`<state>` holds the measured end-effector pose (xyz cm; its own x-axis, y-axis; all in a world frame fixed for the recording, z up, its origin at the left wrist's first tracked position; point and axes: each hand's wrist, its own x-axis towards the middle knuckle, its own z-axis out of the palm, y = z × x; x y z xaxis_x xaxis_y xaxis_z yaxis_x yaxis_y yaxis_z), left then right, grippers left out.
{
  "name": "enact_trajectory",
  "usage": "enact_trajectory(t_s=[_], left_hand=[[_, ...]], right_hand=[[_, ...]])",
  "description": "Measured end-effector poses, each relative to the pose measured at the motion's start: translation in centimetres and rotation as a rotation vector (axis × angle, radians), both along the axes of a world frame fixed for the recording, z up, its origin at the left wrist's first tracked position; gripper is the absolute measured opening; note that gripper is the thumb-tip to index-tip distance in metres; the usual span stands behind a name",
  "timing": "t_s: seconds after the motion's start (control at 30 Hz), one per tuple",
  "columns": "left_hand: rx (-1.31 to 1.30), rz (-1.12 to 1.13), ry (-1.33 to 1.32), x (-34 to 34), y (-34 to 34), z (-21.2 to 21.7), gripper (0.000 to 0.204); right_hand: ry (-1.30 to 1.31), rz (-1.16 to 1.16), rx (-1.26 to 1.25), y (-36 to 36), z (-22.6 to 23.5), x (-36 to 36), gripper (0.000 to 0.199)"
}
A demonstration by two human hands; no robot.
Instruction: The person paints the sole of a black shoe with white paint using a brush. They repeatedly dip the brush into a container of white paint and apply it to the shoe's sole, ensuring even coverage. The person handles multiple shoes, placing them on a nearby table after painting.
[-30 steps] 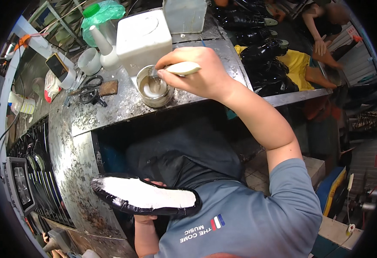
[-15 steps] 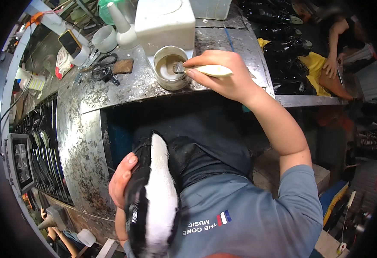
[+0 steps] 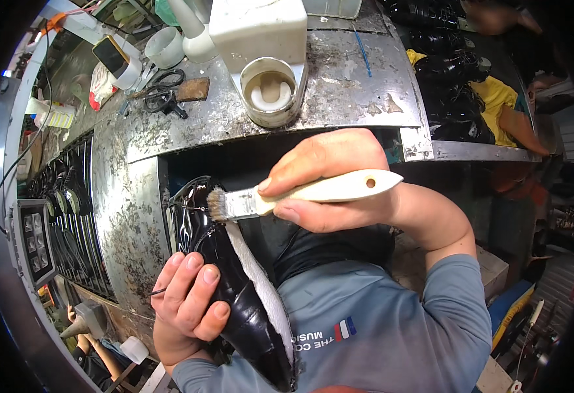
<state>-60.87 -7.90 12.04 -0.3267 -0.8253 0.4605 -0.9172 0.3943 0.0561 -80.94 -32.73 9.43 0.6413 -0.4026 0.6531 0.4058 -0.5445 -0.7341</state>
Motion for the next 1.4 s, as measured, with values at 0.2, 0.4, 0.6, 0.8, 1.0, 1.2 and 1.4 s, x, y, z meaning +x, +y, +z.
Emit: enact_trajectory(t_s=[0.2, 0.4, 0.6, 0.8, 1.0, 1.2, 1.4], left_hand=[[-0.001, -0.006, -0.018, -0.1, -0.1, 0.4, 0.047], [-0.051, 0.007, -0.052, 0.7, -0.9, -0.3, 0.05], [-0.11, -0.016, -0.053, 1.7, -2.2, -1.3, 0.033], [-0.163, 0.032, -0.063, 2.2, -3.4, -2.3, 0.028], [-0.151, 0.135, -0.021, 2.7, -3.8, -3.3, 0.029], [-0.092, 0.22, 0.068, 2.8, -3.7, -3.7, 0.04], [-0.023, 0.285, 0.208, 2.5, -3.6, -4.2, 0.054]], right_hand=[[-0.013, 0.007, 0.039, 0.2, -0.3, 0.6, 0.015], [0.026, 0.205, 0.115, 1.2, 0.3, -0.6, 0.011], [0.018, 0.252, 0.101, 1.9, 1.5, -1.7, 0.011], [0.035, 0.259, 0.019, 2.0, 2.8, -2.6, 0.014], [0.034, 0.302, 0.05, 2.4, 3.9, -3.0, 0.016], [0.039, 0.305, 0.045, 2.3, 4.6, -3.2, 0.017], [0.054, 0.302, 0.032, 2.0, 5.7, -3.1, 0.018]])
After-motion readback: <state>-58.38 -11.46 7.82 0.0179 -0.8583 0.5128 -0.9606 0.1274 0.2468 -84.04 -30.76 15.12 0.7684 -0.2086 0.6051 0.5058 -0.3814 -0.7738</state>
